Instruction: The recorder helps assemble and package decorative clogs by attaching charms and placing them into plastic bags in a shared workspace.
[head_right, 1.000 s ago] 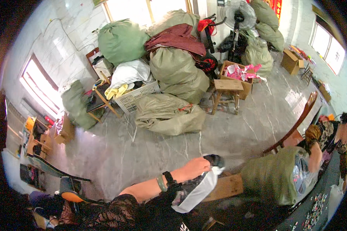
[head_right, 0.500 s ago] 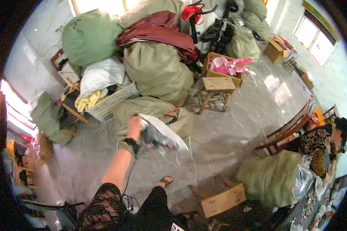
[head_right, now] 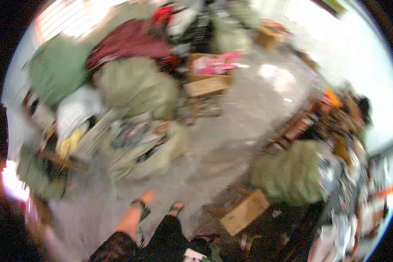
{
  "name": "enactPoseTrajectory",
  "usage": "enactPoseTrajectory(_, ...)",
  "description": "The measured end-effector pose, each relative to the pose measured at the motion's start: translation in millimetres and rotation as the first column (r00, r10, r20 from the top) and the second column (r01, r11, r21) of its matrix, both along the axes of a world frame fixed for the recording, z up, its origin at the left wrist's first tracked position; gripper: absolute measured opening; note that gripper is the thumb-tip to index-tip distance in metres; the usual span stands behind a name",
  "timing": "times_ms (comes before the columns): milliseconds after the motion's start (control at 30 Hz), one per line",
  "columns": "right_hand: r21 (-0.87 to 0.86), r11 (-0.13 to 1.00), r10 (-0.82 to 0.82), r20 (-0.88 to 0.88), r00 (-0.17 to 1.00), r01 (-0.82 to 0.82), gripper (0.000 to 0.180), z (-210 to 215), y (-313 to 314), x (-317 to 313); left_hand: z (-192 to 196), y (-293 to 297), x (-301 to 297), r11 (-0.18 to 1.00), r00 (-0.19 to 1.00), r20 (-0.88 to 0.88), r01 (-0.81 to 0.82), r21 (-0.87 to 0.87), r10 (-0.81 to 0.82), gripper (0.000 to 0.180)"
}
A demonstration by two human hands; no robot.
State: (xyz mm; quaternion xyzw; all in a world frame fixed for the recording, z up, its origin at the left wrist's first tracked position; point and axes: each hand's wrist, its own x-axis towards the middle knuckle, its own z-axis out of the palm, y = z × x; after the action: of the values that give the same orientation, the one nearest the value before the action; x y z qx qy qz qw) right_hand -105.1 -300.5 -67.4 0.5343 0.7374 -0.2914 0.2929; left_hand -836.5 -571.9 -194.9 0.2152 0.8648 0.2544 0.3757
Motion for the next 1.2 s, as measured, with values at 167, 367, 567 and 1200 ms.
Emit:
enactPoseTrajectory(167, -0.264, 0.933, 0.222, -0.113, 0.968, -0.245, 0.047, -31.1, 31.4, 20.1, -70.3, 14.5, 71.6, 0.653, 0.687, 0.075, 0.715, -0.251, -0.723, 0.044)
enactPoseTrajectory(367, 0.595, 0.716, -0.271, -0.244, 0.931, 0.364, 0.048, 92.8, 25.7, -28.0, -26.6, 127.2, 101.1, 0.358, 0.477, 0.301, 0.855, -0.376, -0.825, 0.040)
enactPoseTrajectory(567, 0.703, 0.554, -0.416, -0.231, 0.880, 0.447, 0.097, 111.4, 61.0, 34.2, 38.4, 221.6, 175.5, 0.443, 0.511, 0.240, 0.850, -0.285, -0.826, 0.029)
enactPoseTrajectory(1200, 0.727, 0.559, -0.367, -0.215, 0.905, 0.399, 0.091, 98.7, 72.3, 37.4, 79.2, 325.9, 320.2, 0.192, 0.230, 0.128, 0.947, -0.256, -0.965, 0.033)
